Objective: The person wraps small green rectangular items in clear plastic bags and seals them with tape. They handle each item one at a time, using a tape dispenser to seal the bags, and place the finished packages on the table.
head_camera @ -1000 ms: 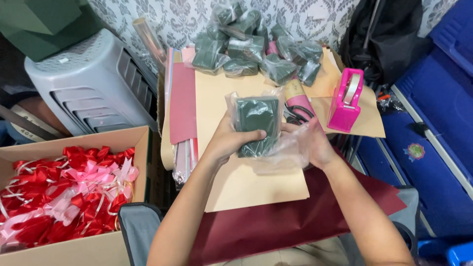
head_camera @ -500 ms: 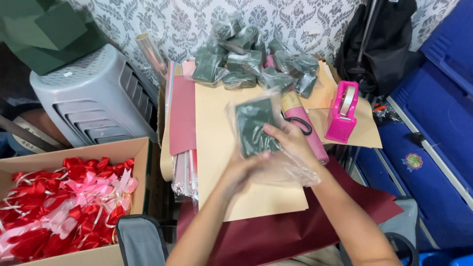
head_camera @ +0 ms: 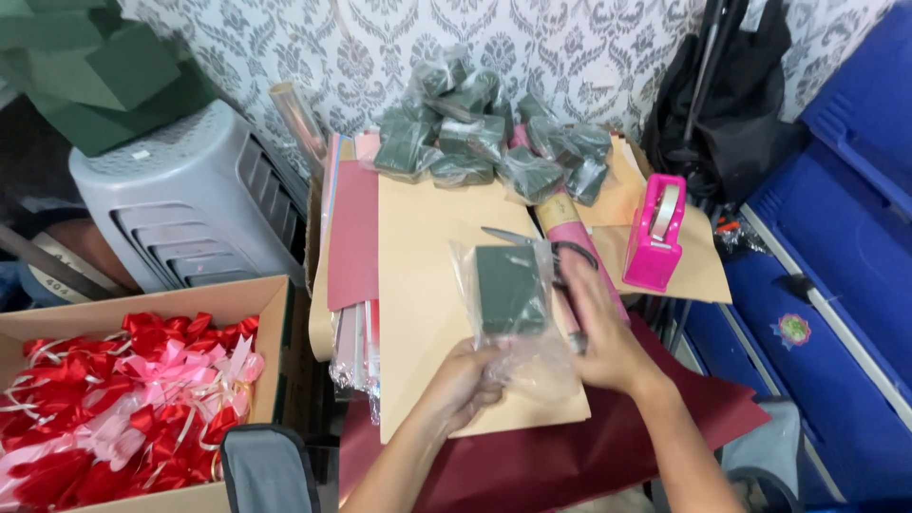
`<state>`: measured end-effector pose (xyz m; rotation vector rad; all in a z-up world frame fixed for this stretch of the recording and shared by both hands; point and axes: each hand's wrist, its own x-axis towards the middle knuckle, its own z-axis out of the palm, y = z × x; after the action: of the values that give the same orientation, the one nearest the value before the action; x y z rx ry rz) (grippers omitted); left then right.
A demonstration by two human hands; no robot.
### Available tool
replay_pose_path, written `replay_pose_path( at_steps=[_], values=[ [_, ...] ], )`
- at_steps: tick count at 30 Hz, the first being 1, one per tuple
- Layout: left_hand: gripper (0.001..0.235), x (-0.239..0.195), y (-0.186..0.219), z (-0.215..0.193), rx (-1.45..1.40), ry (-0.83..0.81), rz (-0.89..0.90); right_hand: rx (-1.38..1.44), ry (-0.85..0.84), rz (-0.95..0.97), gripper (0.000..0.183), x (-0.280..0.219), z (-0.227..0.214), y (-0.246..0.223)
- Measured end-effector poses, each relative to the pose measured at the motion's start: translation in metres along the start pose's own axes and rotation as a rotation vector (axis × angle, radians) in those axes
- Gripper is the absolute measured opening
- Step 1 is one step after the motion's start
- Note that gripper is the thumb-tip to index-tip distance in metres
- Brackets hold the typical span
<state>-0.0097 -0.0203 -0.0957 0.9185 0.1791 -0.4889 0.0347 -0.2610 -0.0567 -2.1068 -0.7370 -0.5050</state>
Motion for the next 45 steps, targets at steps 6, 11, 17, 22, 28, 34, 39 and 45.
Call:
replay_pose_path(
  at_steps=[6, 11, 17, 22, 28, 34, 39, 45],
  values=[
    [0.015, 0.009, -0.035, 0.021, 0.33, -0.074, -0.14, -0.412, -0.234, -0.353, 0.09, -0.011, 0.013, 0.003],
    [0.033, -0.038, -0.014, 0.045, 1.166, -0.177, 0.202, -0.077, -0.132, -0.438, 0.042, -0.015, 0.035, 0.002],
    [0.064, -0.103, 0.038, 0.073, 1.181, -0.111, 0.635, 0.51, 0.097, -0.085, 0.021, -0.031, 0.057, 0.058],
    [0.141, -0.032, 0.002, 0.039, 1.763, 0.202, 1.112, 0.85, 0.151, 0.177, 0.026, -0.028, 0.041, -0.016],
    [0.119, -0.004, -0.013, 0.026, 1.851, 0.529, 1.223, 1.106, 0.295, 0.284, 0.032, -0.024, 0.01, -0.009],
    [0.12, -0.024, -0.009, 0.037, 1.648, 0.639, 1.227, 1.443, 0.596, 0.309, 0.091, -0.041, -0.009, -0.001],
    [0.113, -0.036, -0.016, 0.057, 1.878, 0.651, 1.219, 1.416, 0.35, 0.35, 0.112, -0.042, 0.031, -0.018],
    [0.089, -0.033, -0.024, 0.05, 2.123, 0.747, 1.081, 0.924, 0.121, 0.365, 0.039, -0.03, 0.053, -0.039]
  ],
)
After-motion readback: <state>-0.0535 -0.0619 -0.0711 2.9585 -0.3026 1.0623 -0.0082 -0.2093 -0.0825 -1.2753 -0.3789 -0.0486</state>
